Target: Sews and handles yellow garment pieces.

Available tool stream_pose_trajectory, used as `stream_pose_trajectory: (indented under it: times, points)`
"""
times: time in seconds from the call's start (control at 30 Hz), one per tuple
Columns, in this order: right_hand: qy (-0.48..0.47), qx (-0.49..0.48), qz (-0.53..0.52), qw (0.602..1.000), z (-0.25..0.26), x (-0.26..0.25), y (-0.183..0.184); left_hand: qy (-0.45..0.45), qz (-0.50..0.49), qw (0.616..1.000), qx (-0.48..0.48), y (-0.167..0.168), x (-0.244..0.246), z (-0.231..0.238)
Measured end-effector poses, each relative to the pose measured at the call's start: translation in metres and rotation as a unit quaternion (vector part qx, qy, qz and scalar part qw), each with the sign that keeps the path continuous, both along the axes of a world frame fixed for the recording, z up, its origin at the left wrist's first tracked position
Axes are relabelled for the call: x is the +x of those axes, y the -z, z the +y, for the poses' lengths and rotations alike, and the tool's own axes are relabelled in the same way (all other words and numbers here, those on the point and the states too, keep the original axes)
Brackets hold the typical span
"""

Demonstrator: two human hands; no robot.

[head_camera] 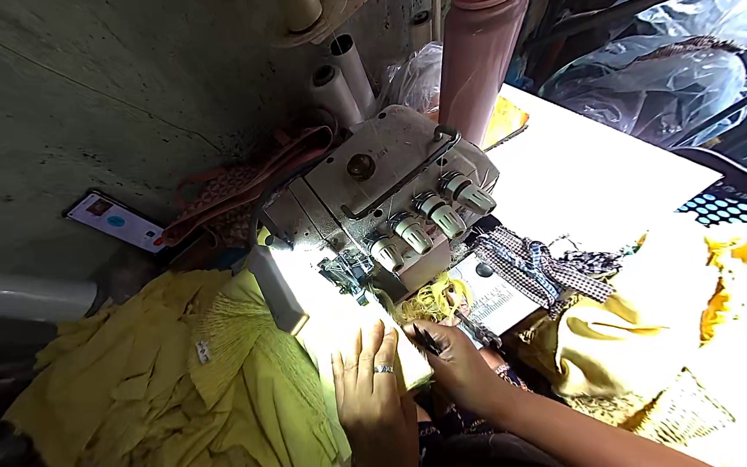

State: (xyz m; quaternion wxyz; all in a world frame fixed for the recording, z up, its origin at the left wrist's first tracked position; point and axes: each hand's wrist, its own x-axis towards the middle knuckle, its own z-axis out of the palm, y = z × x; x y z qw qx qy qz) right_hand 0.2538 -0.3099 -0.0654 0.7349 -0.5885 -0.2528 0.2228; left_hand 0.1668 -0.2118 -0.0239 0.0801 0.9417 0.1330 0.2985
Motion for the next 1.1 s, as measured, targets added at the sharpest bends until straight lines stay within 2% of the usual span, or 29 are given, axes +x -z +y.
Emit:
stream_pose_trajectory:
  times: [0.13,0.23,0.33,0.4,0.47,0.57,0.73,0.83,0.97,1.1]
  points:
    - [0.007,-0.002,0.042,0.999,0.006,0.001,-0.004,0.026,-0.045,0.999,-0.015,0.01,0.006,0.016]
    - [-0.014,0.015,0.101,0.995,0.005,0.001,-0.007,0.091,-0.066,0.99,-0.08,0.012,0.007,0.042]
    - [-0.039,-0.007,0.136,0.99,0.005,0.003,-0.006,0.137,-0.068,0.976,-0.153,0.01,0.008,0.066]
    - [-0.034,-0.016,0.097,0.995,0.005,0.001,0.0,0.145,-0.074,0.968,-0.192,0.008,0.009,0.072]
    - [-0.002,-0.021,-0.004,1.0,0.005,-0.002,0.007,0.151,-0.083,0.962,-0.211,0.007,0.009,0.074]
    - [0.049,-0.035,-0.145,0.988,0.006,-0.003,0.013,0.147,-0.093,0.959,-0.226,0.006,0.007,0.074]
    - [0.08,-0.036,-0.219,0.972,0.009,-0.004,0.015,0.113,-0.129,0.958,-0.23,0.005,0.006,0.068]
    - [0.06,0.0,-0.153,0.986,0.008,-0.005,0.016,0.111,-0.122,0.97,-0.178,-0.001,0.004,0.062]
    - [0.016,0.012,0.023,1.0,-0.003,-0.008,0.006,0.118,-0.07,0.99,-0.04,-0.001,-0.005,0.044]
    - [-0.009,0.008,0.094,0.995,-0.01,-0.008,-0.002,0.112,-0.07,0.991,0.0,0.011,-0.011,0.039]
